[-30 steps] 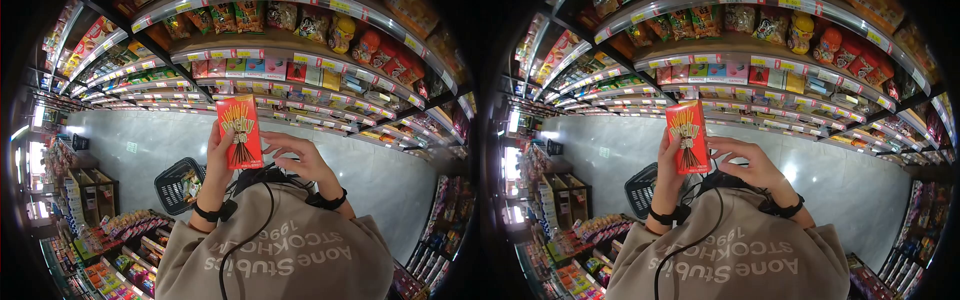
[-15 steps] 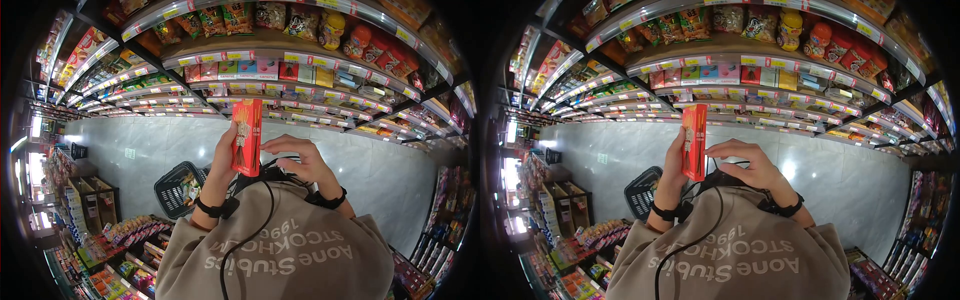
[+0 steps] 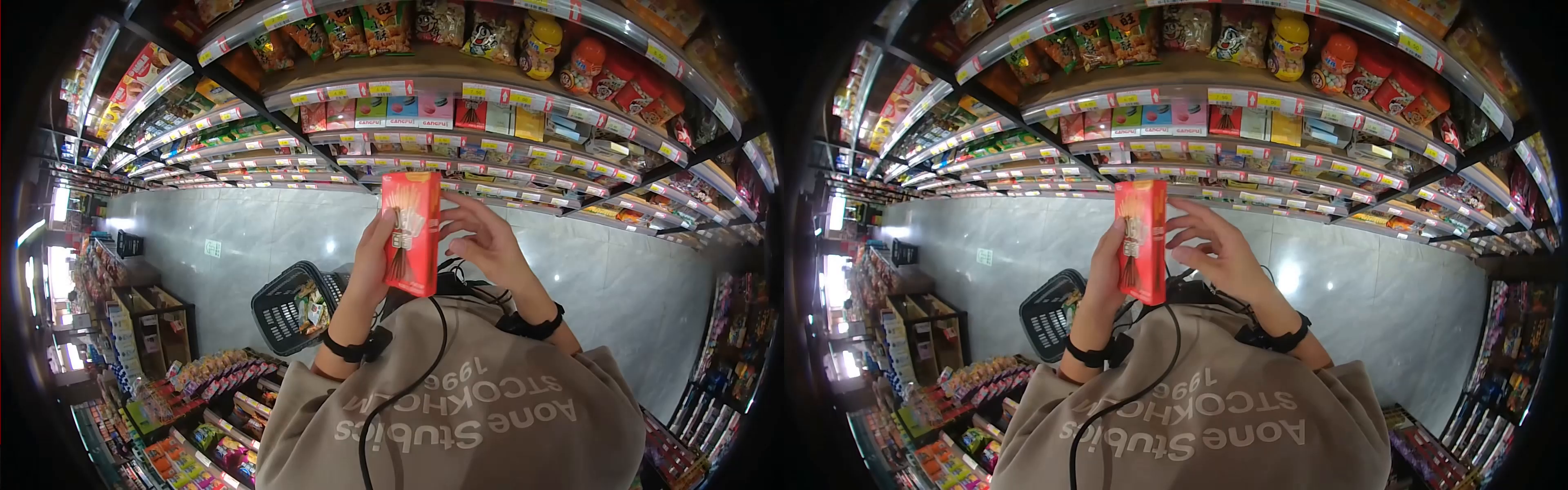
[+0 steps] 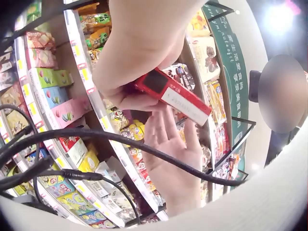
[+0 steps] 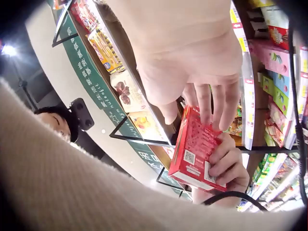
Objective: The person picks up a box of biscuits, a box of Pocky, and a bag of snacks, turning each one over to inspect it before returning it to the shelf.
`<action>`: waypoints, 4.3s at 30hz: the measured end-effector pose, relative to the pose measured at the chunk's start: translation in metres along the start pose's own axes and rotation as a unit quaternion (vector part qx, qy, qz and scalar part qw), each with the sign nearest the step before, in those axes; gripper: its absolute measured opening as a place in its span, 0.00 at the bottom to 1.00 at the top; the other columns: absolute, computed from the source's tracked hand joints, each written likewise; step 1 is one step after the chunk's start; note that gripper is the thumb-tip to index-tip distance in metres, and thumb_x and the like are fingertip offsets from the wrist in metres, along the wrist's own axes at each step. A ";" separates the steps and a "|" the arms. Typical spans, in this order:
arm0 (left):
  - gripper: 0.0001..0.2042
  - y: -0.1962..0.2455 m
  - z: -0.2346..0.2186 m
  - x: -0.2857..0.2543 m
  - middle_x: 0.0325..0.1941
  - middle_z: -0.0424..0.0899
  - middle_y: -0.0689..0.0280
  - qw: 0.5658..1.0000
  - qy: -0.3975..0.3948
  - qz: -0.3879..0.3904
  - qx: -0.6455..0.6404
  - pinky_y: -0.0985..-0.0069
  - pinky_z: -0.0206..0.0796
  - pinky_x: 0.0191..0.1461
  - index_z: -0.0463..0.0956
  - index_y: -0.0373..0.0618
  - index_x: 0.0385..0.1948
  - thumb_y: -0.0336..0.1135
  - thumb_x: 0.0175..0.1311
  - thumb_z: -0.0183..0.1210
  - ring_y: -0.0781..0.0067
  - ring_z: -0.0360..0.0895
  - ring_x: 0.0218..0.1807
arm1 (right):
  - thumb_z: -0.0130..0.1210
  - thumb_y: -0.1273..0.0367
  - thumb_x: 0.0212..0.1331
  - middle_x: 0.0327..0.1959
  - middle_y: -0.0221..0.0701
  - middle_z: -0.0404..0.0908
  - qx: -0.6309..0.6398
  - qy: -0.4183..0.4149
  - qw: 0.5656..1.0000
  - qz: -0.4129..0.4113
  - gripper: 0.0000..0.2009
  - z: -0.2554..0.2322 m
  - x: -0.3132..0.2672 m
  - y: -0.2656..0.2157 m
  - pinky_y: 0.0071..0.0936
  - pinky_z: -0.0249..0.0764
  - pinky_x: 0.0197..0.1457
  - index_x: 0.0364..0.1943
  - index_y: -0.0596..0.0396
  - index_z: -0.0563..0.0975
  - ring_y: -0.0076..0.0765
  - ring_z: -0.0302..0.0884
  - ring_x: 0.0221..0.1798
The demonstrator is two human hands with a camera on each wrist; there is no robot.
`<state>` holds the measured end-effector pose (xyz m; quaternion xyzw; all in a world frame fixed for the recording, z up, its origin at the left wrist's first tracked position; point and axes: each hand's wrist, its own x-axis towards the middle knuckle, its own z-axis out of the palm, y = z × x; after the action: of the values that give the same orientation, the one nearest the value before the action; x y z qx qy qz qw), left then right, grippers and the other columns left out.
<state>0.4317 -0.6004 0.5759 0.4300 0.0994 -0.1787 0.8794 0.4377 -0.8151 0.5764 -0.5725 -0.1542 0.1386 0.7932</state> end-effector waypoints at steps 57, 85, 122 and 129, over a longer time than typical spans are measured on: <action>0.21 -0.026 0.040 0.005 0.57 0.80 0.61 0.950 -0.044 0.091 0.296 0.73 0.71 0.61 0.65 0.38 0.64 0.30 0.72 0.58 0.75 0.77 0.57 | 0.61 0.72 0.65 0.52 0.32 0.82 -0.035 0.032 0.998 0.036 0.35 -0.038 -0.020 0.006 0.23 0.77 0.50 0.74 0.56 0.57 0.23 0.80 0.51; 0.22 -0.018 0.031 0.002 0.49 0.86 0.63 0.922 -0.060 0.123 0.363 0.76 0.74 0.51 0.69 0.38 0.61 0.32 0.68 0.62 0.77 0.83 0.48 | 0.63 0.71 0.64 0.52 0.31 0.83 -0.025 0.050 0.998 0.023 0.32 -0.029 -0.024 0.009 0.22 0.76 0.49 0.71 0.56 0.61 0.22 0.80 0.51; 0.19 -0.006 0.025 0.011 0.42 0.87 0.59 0.871 -0.109 0.105 0.468 0.79 0.74 0.38 0.70 0.38 0.51 0.33 0.63 0.67 0.77 0.84 0.38 | 0.63 0.77 0.62 0.54 0.35 0.81 0.006 0.127 0.991 -0.038 0.28 -0.029 -0.005 0.007 0.29 0.76 0.61 0.65 0.61 0.65 0.27 0.79 0.56; 0.19 -0.005 0.025 0.011 0.42 0.87 0.58 0.875 -0.109 0.098 0.462 0.79 0.74 0.39 0.70 0.38 0.51 0.32 0.63 0.67 0.77 0.84 0.40 | 0.63 0.76 0.62 0.55 0.35 0.80 -0.005 0.112 0.993 -0.042 0.28 -0.031 -0.002 0.007 0.29 0.75 0.62 0.66 0.60 0.65 0.27 0.78 0.57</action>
<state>0.4406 -0.6256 0.5832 0.7726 -0.1333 -0.1625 0.5991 0.4481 -0.8406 0.5607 -0.5811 -0.0891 0.0398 0.8080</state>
